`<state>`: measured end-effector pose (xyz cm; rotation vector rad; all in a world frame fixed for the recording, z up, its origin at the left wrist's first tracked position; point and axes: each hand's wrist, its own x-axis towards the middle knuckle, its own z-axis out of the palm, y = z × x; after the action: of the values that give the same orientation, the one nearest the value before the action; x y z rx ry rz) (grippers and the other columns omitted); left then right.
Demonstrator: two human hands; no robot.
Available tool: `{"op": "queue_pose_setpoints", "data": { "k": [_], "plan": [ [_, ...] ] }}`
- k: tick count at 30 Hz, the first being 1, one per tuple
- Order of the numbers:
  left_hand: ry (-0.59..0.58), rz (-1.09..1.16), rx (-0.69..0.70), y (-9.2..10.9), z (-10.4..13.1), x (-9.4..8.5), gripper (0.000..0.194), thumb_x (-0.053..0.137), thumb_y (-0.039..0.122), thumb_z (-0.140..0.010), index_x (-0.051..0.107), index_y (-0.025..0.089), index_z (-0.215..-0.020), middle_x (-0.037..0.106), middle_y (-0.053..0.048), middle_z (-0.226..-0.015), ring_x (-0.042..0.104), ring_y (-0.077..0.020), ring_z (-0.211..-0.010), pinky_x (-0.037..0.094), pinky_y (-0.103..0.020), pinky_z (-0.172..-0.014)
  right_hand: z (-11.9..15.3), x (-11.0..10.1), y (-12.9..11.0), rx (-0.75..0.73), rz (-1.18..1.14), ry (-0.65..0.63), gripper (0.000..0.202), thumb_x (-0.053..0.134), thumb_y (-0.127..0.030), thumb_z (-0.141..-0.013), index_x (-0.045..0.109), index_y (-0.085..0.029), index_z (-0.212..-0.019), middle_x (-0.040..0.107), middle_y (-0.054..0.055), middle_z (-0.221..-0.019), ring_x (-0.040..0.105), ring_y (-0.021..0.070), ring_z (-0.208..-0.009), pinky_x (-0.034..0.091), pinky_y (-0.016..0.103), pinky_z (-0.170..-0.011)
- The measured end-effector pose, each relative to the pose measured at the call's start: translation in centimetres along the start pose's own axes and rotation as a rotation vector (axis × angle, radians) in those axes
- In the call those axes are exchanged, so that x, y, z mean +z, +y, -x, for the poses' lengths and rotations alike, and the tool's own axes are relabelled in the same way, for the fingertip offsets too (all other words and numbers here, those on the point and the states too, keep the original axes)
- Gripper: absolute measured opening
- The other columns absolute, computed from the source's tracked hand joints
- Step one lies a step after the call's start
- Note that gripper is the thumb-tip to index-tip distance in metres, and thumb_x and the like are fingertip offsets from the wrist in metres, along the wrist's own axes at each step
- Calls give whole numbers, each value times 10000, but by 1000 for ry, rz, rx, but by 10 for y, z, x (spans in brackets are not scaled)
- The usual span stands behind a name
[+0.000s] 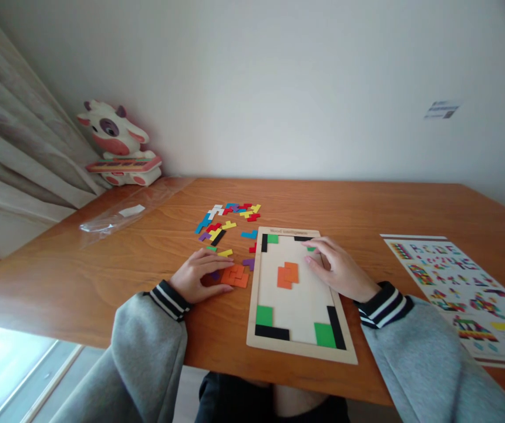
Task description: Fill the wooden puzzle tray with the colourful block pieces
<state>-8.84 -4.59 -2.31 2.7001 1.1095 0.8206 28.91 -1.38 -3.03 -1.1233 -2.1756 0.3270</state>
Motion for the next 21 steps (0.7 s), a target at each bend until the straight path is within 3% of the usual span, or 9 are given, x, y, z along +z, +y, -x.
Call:
{"op": "queue_pose_setpoints", "data": {
  "k": [10, 17, 21],
  "plan": [
    [-6, 94, -71, 6, -7, -1, 367, 755, 456, -819, 714, 227, -1102, 765, -87, -1074, 713, -224, -984, 555, -409, -964, 0, 1, -1, -4, 0, -2, 280, 538, -308, -942, 607, -260, -1209, 660, 82, -1175, 631, 265, -1127, 509, 482, -1005],
    [95, 81, -17, 5, -8, -2, 358, 801, 427, -775, 725, 217, -1055, 777, -71, -1011, 733, -206, -930, 584, -358, -920, 0, 0, -2, -12, 0, -1, 277, 532, -310, -945, 609, -263, -1207, 660, 83, -1169, 634, 262, -1116, 519, 475, -992],
    [95, 89, 10, 6, -8, -2, 366, 802, 415, -781, 718, 219, -1079, 777, -66, -1023, 734, -200, -934, 583, -346, -917, 0, 0, -2, -13, 1, -16, 278, 530, -291, -949, 598, -267, -1218, 649, 80, -1187, 629, 258, -1121, 512, 478, -1000]
  ]
}}
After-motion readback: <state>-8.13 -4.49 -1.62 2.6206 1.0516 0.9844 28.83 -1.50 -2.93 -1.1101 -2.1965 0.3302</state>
